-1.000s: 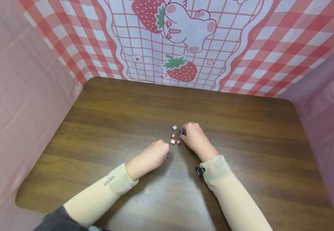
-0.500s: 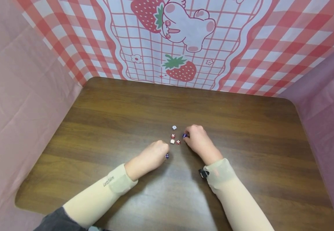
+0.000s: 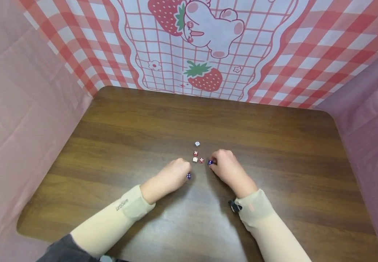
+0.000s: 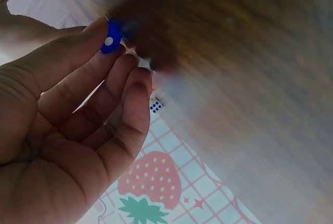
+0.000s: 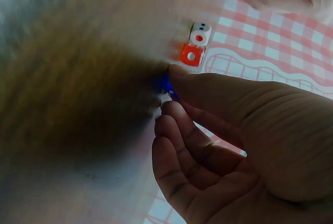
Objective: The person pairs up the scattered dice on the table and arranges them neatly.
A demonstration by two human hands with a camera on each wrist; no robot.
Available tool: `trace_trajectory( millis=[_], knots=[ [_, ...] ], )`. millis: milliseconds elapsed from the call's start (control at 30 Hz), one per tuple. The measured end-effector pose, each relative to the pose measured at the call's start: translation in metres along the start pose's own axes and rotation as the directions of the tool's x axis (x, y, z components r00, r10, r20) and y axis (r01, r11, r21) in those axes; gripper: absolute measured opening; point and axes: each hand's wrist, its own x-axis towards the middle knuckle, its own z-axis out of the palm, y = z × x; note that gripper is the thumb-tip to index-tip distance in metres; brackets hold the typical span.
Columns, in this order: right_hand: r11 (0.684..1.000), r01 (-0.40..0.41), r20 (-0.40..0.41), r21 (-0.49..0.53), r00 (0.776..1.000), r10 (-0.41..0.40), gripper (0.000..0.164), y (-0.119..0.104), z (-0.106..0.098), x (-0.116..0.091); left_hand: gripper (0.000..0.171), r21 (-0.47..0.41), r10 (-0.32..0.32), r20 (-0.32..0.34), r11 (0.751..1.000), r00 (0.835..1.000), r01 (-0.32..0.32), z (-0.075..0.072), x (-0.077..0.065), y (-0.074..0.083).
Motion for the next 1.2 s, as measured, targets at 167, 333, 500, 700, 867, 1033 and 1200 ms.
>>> trace_trajectory(
  millis=[167,333,500,700,867,1033,1200],
  knots=[
    [0.999,0.031,-0.020,0.023,0.999,-0.030,0.010,-0.004,0.005,-0.007,0.017,0.001,-0.005,0.006,1.000,1.000,0.005,0.001,0.001,0.000],
    [0.998,0.046,-0.030,0.044,0.999,-0.045,0.011,-0.010,0.010,-0.015,0.017,-0.006,-0.007,0.014,1.000,1.000,0.007,0.001,0.002,-0.001],
    [0.995,0.084,-0.032,0.050,0.996,-0.083,0.013,-0.020,0.015,-0.021,0.016,-0.011,0.002,0.017,1.000,1.000,-0.002,-0.001,0.001,-0.001],
    [0.991,0.122,-0.026,0.061,0.992,-0.121,0.015,-0.030,0.021,-0.023,0.018,0.000,0.030,0.012,1.000,0.999,-0.030,-0.001,0.002,-0.001],
    [0.988,0.138,-0.009,0.067,0.990,-0.137,0.017,-0.036,0.023,-0.023,0.017,-0.011,0.019,0.025,1.000,0.999,-0.019,-0.001,0.003,-0.001],
    [0.986,0.153,-0.017,0.067,0.988,-0.153,0.018,-0.039,0.026,-0.022,0.017,-0.015,0.002,0.039,1.000,0.999,-0.002,-0.001,0.004,0.001],
    [0.982,0.180,-0.029,0.064,0.984,-0.178,0.020,-0.038,0.030,-0.020,0.017,-0.029,-0.005,0.032,1.000,0.999,0.006,0.000,0.004,0.002]
  ],
)
